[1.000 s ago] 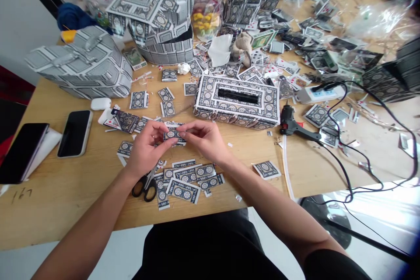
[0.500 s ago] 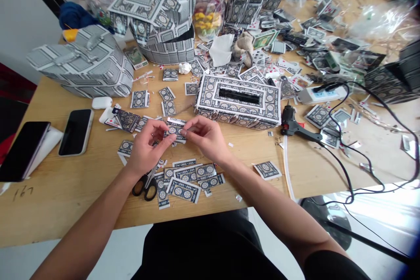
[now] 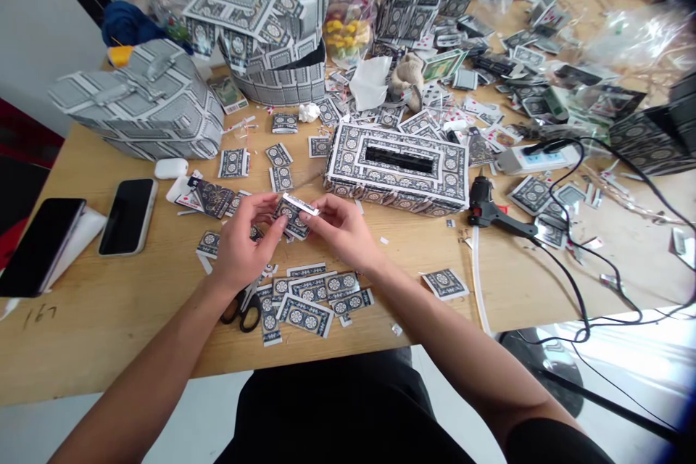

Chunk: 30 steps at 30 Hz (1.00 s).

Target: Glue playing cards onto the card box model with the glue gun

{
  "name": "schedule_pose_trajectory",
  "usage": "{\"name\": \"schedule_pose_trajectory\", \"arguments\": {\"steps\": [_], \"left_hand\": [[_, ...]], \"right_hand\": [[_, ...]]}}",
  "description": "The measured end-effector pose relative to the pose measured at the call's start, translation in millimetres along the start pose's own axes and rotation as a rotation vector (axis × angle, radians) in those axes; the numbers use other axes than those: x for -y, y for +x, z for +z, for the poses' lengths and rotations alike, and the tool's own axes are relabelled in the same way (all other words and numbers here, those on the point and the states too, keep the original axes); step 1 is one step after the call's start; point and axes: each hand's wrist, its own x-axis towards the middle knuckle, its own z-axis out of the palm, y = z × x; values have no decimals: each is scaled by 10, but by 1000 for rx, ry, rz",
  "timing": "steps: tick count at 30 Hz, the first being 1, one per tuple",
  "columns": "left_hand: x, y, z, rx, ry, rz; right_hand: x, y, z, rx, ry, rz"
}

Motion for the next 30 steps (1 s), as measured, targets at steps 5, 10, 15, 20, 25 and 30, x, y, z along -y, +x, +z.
{"name": "schedule_pose_trajectory", "arguments": {"steps": [5,10,15,20,25,30], "left_hand": [[-80,11,-12,115,181,192],[-98,19,-1,99,260,250],[-114,22,-20,105,273,290],[-142,14,-29,140,264,339],[-172,12,-38,136,232,380],[-213,10,-52,98,245,375]], "right_hand": [[12,-2,17,-29,17,-45],[43,-52,73,19,28,-19],[102,-84,79,164,86,44],[101,-58,48,229,290,134],[135,-39,47,238,329,191],[175,-44,50,233,312,167]]}}
